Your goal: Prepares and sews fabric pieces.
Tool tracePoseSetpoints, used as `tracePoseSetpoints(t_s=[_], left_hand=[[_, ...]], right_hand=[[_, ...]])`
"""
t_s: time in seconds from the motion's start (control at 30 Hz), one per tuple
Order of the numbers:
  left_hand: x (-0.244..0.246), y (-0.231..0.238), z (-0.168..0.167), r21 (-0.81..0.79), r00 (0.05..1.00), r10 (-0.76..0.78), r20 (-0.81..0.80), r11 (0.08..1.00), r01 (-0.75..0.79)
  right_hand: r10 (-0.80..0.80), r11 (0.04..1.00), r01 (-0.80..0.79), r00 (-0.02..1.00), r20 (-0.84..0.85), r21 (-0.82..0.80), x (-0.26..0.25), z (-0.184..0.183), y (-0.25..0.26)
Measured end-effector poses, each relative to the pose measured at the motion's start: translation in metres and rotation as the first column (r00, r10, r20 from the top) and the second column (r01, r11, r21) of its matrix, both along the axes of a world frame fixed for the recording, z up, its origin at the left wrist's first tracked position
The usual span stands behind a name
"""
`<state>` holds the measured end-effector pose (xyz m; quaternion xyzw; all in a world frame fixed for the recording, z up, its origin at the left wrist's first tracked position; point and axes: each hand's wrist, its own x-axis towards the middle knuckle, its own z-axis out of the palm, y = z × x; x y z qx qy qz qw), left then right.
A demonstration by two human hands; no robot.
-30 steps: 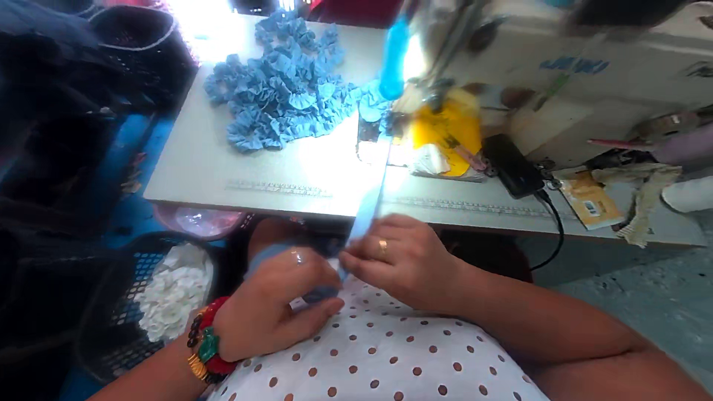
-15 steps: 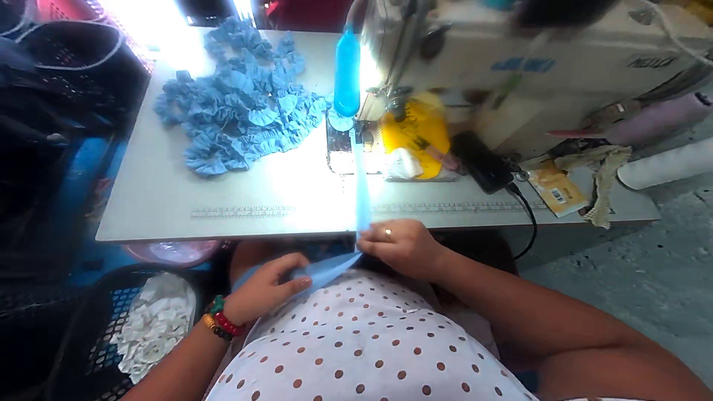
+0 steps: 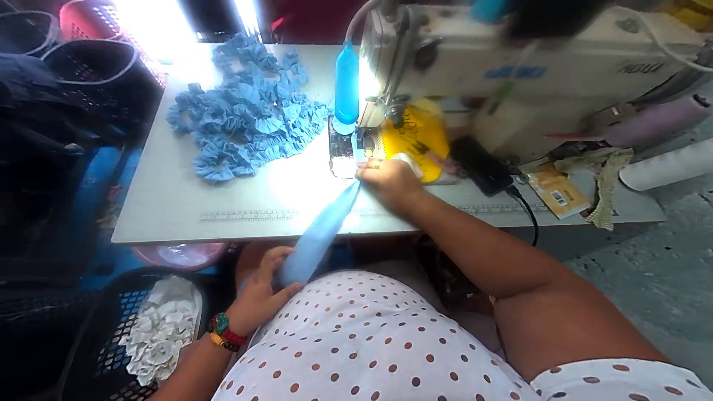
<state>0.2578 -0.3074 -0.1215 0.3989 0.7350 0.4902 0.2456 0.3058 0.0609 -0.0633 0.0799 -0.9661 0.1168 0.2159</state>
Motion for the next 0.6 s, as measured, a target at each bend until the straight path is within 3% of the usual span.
tracePoseSetpoints(t_s=[0.1,0.2,0.23,0.3,0.4,0.47,0.6], left_hand=[[0.005,-0.003,-0.007,0.068,0.994,-0.043,0.098,0.997,0.036],[0.013,-0.004,-0.003,0.172,0.986,0.033,0.161,0.983,-0.061],[0.014,-0.005,0.005,0.157,0.991,0.076,0.108,0.983,-0.093],[0.014,-0.007,0.032,-0.013,0.971,0.139,-0.192,0.989,-0.144],[0.009,-0.007,0.061,-0.245,0.77,0.013,-0.638,0.945,-0.219],[0.003,-0.012,0.065,-0.281,0.659,-0.031,-0.751,0.919,-0.277],[-0.005,-0.024,0.068,-0.18,0.562,0.036,-0.827,0.929,-0.323]], right_hand=[[-0.127,0.992,0.127,0.991,0.051,-0.015,-0.009,0.0,0.0],[-0.157,0.988,0.157,0.984,0.083,0.008,-0.011,0.002,-0.002],[-0.151,0.988,0.151,0.984,0.094,0.008,-0.011,0.003,-0.002],[-0.151,0.988,0.152,0.98,0.128,0.001,-0.01,0.003,-0.004],[-0.164,0.986,0.168,0.976,0.146,-0.016,-0.006,0.004,-0.01],[-0.143,0.989,0.145,0.986,0.091,-0.02,-0.003,0.004,-0.015],[-0.052,0.994,0.053,0.999,0.016,-0.095,0.006,0.012,-0.043]])
